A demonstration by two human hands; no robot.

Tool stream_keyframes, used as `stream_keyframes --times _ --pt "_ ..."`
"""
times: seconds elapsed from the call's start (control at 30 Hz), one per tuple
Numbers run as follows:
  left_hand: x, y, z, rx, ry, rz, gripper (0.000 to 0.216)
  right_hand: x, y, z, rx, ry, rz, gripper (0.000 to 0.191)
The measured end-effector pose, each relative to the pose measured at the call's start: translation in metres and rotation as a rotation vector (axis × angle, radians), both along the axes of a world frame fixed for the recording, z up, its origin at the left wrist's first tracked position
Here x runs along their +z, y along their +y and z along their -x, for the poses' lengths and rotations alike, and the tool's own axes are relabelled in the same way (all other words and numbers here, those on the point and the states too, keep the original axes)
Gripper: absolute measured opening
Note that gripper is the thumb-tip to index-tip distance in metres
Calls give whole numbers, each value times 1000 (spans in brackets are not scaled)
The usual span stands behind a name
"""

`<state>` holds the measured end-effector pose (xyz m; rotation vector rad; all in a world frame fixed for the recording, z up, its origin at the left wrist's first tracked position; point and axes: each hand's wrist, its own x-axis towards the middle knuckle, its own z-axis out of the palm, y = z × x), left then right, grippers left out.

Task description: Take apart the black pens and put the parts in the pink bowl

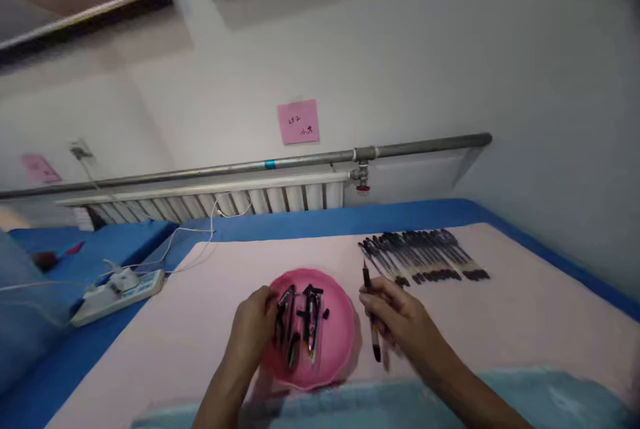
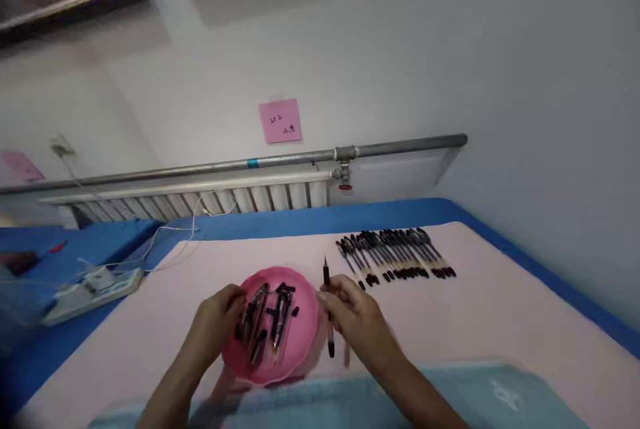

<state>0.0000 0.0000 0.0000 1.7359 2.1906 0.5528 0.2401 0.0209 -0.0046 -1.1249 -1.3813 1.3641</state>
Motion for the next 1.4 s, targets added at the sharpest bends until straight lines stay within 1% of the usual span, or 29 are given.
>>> stream_keyframes --times 0.17,0.33,0.5,0.73,0.9,1.13,1.27,1.4 --pt "-1 2 -7 -49 52 43 25 0 -2 -2 -8 23 -8 19" --pt "-4 8 -13 -88 223 53 30 -2 -3 -1 -11 29 -7 17" --pt "-8 13 -24 -150 361 68 33 4 -5 0 -15 -13 10 18" --pt "-13 14 -25 -174 434 88 32 5 -4 3 -10 -1 -6 21" --pt "-15 16 -28 -157 435 102 33 3 -5 3 -6 1 -2 21" --pt "-14 19 -37 -84 394 144 29 2 -6 2 -2 0 1 18" --pt "-16 19 -40 -39 307 130 29 2 -5 2 -3 8 -11 19" --pt "-15 16 -37 21 139 53 24 1 -4 1 4 -20 -28 18"
